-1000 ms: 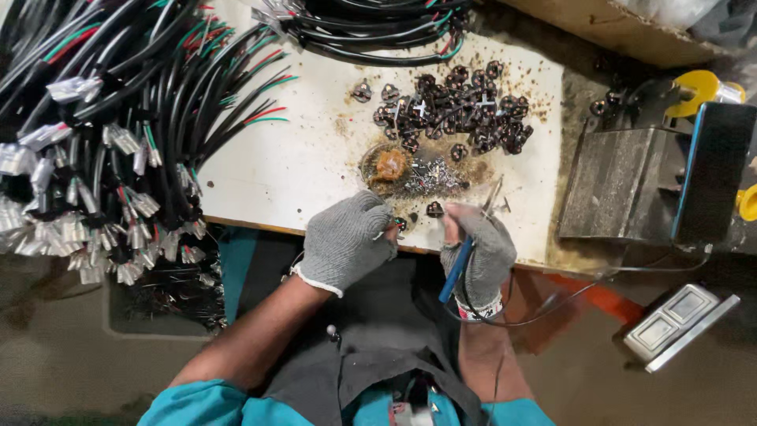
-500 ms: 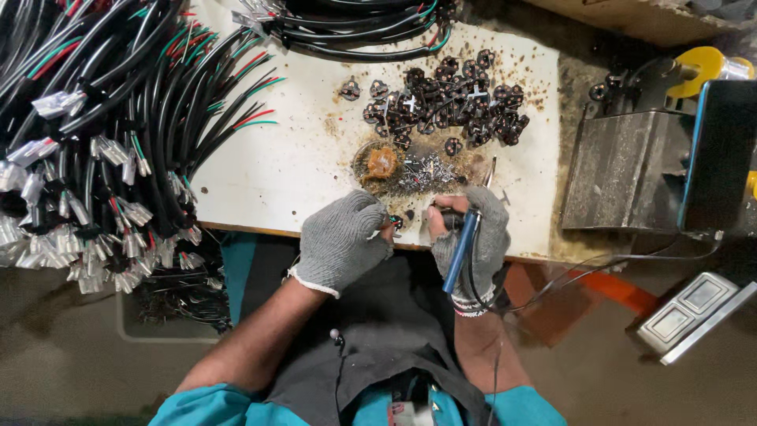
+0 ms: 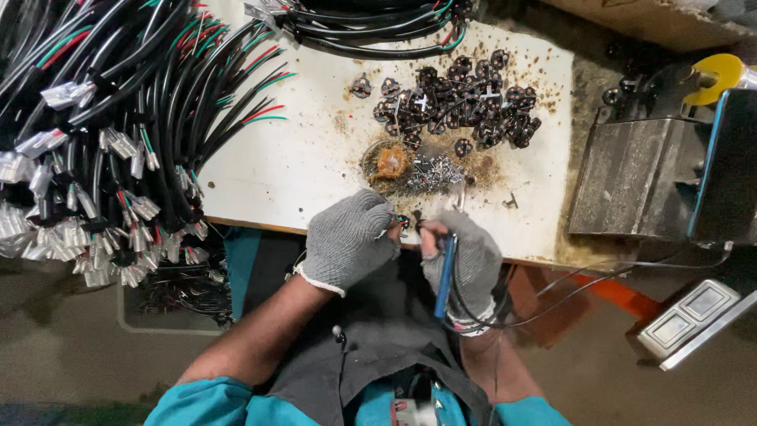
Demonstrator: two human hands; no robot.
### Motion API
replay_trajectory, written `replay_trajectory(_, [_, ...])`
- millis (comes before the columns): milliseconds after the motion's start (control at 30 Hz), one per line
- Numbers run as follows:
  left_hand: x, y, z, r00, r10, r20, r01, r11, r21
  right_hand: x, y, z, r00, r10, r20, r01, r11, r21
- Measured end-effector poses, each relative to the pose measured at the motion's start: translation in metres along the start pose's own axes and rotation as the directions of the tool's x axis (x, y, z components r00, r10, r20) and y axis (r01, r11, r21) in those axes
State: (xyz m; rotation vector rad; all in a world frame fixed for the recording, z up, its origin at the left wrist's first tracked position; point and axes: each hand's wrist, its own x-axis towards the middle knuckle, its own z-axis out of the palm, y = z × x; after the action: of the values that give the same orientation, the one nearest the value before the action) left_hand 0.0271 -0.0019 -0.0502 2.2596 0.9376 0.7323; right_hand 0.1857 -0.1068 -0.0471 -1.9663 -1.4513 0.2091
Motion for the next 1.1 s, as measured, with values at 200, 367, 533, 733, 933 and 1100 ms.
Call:
replay_trajectory(200, [-0.002, 0.001, 0.002, 0.999, -0.036, 0.024, 0.036, 0.999, -0.027, 0.016, -0.003, 0.000, 0.998, -0.035, -0.057, 0.027, 0.990, -0.141])
replay_trajectory(367, [0.000, 0.000, -0.001, 0.999, -0.007, 0.035, 0.007, 1.000, 0.009, 0.021, -0.018, -0.009, 0.996, -0.075, 0.050, 0.082, 0.982, -0.169])
replay_trajectory(533, [0.000, 0.002, 0.002, 1.000, -0.022, 0.014, 0.022, 1.000, -0.014, 0.034, -0.016, -0.011, 0.995, -0.040, 0.087, 0.056, 0.980, -0.189])
replay_trajectory(733, [-0.009, -0.003, -0.003, 0.999, 0.008, 0.038, -0.005, 0.997, -0.076, 0.020, -0.015, -0.013, 0.929, -0.344, 0.136, 0.369, 0.893, -0.258])
replay_trajectory(933, [-0.048, 0.009, -0.029, 0.983, -0.179, 0.032, 0.181, 0.979, -0.097, 0.027, 0.001, -0.029, 0.857, -0.495, 0.142, 0.512, 0.849, -0.132])
replay_trajectory(1100, [-0.074, -0.012, -0.050, 0.922, -0.290, 0.257, 0.346, 0.914, -0.210, 0.026, 0.001, -0.016, 0.969, -0.247, 0.020, 0.248, 0.966, -0.080])
